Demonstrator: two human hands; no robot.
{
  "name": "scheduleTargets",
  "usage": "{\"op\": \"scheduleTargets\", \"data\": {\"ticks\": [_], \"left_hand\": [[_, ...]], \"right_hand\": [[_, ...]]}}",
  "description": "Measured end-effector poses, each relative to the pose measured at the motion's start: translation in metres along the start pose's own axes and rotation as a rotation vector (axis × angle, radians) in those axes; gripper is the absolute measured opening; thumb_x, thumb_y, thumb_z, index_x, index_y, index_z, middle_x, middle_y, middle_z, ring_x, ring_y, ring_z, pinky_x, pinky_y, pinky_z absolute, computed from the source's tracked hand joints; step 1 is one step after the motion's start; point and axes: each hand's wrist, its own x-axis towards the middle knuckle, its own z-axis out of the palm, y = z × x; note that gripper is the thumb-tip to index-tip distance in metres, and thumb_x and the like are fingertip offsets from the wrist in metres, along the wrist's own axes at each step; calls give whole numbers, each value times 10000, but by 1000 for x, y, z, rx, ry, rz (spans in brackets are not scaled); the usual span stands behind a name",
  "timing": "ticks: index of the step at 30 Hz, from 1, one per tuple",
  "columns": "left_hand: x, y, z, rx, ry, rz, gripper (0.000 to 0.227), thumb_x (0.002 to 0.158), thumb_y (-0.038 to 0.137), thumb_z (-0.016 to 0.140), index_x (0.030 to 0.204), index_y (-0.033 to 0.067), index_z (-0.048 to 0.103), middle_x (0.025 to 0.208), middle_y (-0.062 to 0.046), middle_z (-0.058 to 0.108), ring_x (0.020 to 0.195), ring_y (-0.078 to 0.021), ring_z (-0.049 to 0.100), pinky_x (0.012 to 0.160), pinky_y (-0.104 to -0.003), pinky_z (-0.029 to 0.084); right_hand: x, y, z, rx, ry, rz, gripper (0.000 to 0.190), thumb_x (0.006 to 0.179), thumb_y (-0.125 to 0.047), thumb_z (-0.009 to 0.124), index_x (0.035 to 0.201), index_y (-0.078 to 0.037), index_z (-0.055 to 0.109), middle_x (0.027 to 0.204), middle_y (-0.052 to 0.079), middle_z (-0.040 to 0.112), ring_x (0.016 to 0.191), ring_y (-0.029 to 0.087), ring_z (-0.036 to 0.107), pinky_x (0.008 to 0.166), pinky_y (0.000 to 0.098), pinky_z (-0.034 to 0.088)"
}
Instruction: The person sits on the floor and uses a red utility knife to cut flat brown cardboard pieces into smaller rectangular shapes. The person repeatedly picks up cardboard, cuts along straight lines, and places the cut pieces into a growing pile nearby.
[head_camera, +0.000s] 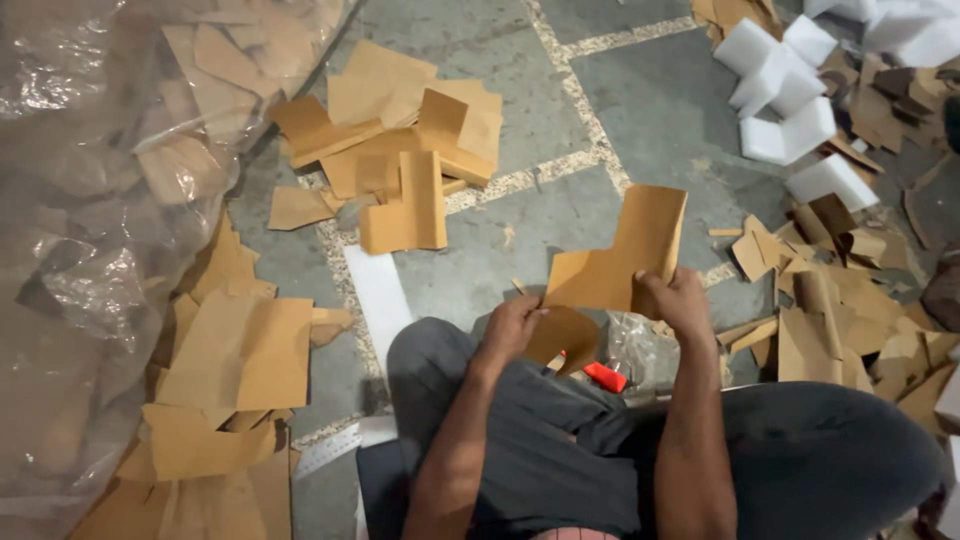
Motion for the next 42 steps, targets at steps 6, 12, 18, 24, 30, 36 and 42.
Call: {"op": "scheduleTargets", "data": {"ticks": [6,12,18,24,30,36,42], "left_hand": [[6,-8,-1,-29,106,45,185,948,155,652,1068,19,690,1008,-208,683,913,-442,649,737,-487,523],[17,-39,7,127,365,-293,187,966,204,680,1021,27,701,907,-204,706,850,-398,671,746,-446,516],[20,-44,2,122,706,-269,208,979,188,618,1107,38,684,909,-180,715,832,-350,690,747,-401,531],[45,-25,47,-150,499,-411,233,994,174,583,1151,31,678,841,-97,738,739,-171,673,687,-328,539],[67,-6,119,-605,301,-349,246,1058,186,512,1151,24,672,903,2,730,735,-66,658,659,-245,525],[55,-2,139,-749,287,-297,239,1081,157,566,1168,-33,681,944,9,684,811,-55,603,713,-242,483],[32,21,132,-1022,240,-441,325,1027,182,524,1277,1,622,1092,-46,734,962,-150,697,855,-318,539]], "right_hand": [[22,-47,1,-91,81,-47,345,918,-262,707,1024,66,721,802,142,732,679,166,687,613,353,531],[38,-76,-22,-160,52,-80,438,913,-338,714,1082,66,718,839,170,742,716,210,722,630,360,563],[28,-46,-59,-271,-288,-119,424,898,-396,679,1029,2,743,743,96,773,646,166,754,602,353,587],[10,22,-16,64,-580,-130,426,842,-291,714,1172,-31,646,762,46,721,613,120,650,527,320,549],[25,49,-5,104,-433,-201,240,920,-197,719,1028,16,691,800,171,728,647,195,674,595,354,538],[33,63,-24,198,-112,-220,351,882,-116,737,1173,3,580,965,164,711,879,239,709,753,354,554],[30,56,-8,558,-240,-75,793,793,-65,768,1457,-118,338,1136,116,702,949,200,704,770,336,590]]}}
